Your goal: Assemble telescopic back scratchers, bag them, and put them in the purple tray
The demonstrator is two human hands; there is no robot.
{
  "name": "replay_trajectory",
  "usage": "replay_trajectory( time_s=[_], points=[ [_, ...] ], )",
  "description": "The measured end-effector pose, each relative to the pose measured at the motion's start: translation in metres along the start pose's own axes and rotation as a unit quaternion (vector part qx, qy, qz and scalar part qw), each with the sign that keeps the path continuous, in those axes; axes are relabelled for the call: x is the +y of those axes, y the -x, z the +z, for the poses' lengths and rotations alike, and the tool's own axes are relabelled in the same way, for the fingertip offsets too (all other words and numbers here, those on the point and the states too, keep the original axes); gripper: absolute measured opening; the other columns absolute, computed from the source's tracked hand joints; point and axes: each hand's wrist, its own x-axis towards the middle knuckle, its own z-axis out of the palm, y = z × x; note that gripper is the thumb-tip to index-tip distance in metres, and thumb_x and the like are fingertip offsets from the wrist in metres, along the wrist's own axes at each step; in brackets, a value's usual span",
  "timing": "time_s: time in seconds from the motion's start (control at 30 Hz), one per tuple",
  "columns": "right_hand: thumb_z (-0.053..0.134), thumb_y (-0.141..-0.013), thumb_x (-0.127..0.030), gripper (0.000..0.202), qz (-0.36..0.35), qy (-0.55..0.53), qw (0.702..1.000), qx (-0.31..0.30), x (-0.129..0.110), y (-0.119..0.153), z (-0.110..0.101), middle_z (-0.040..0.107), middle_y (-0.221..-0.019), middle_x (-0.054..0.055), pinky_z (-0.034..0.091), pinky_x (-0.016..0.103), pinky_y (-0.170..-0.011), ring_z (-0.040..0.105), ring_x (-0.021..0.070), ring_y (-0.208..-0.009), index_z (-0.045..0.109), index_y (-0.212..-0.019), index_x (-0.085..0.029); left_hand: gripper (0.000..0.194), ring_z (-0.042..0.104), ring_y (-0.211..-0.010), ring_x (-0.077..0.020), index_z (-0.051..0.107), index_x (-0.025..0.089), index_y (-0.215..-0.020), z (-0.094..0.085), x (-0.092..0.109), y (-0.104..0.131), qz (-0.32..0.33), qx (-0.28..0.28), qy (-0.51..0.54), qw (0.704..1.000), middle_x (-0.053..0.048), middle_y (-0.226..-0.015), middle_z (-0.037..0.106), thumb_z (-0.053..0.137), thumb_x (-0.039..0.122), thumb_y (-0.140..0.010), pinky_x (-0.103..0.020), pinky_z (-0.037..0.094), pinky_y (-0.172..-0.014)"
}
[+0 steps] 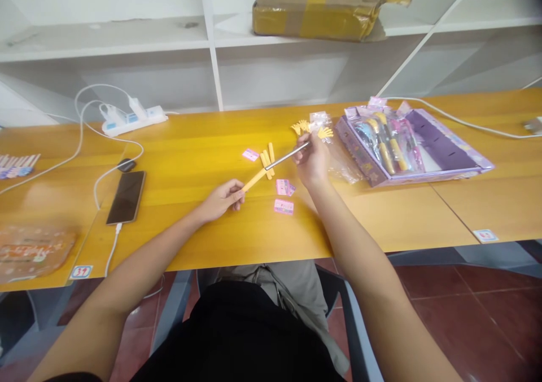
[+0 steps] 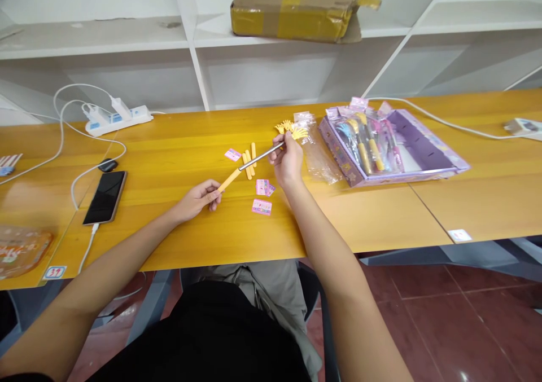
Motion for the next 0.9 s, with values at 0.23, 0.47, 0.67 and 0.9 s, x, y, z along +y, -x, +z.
replay_trajectory(
  time_s=[0.23,0.47,0.67,0.9],
  points=[
    [0.07,-0.098,-0.073,0.055,-0.026,0.064,0.998,-0.002,0.0,-0.001,-0.004,0.048,-0.06,-0.007,0.036,0.021,-0.041,0.047,0.006,-0.042,0.059,-0.078,-0.023,0.037,0.06,-0.066,-0.0105,0.059,0.02,-0.106,0.0,0.001,0.001,-0.005,-0.001,0.001,1.0,0.001,-0.088,0.066,0.068,0.056,-0.102,-0.026,0.051,-0.065],
    [0.072,-0.097,-0.072,0.055,-0.049,0.072,0.996,-0.005,0.001,-0.006,-0.011,0.046,-0.06,-0.007,0.037,0.021,-0.043,0.046,0.0074,-0.045,0.055,-0.076,-0.024,0.036,0.059,-0.066,-0.0109,0.06,0.02,-0.105,0.001,0.003,0.001,-0.014,0.004,-0.006,1.0,0.002,-0.083,0.062,0.068,0.055,-0.101,-0.026,0.049,-0.065],
    [0.073,-0.095,-0.074,0.057,-0.058,0.075,0.995,-0.003,0.004,-0.008,-0.013,0.042,-0.057,-0.007,0.032,0.021,-0.041,0.044,0.0077,-0.045,0.055,-0.075,-0.024,0.035,0.058,-0.065,-0.0103,0.06,0.02,-0.105,0.001,0.003,0.001,-0.014,0.003,0.001,1.0,0.003,-0.082,0.062,0.07,0.054,-0.1,-0.026,0.048,-0.063],
    [0.075,-0.092,-0.074,0.056,-0.048,0.064,0.997,-0.008,0.004,-0.006,-0.01,0.047,-0.061,-0.007,0.032,0.02,-0.041,0.042,0.0065,-0.046,0.058,-0.077,-0.024,0.035,0.059,-0.061,-0.0099,0.059,0.019,-0.107,0.0,0.003,0.001,-0.02,-0.013,0.003,1.0,0.001,-0.081,0.069,0.067,0.053,-0.102,-0.025,0.045,-0.06]
  ],
)
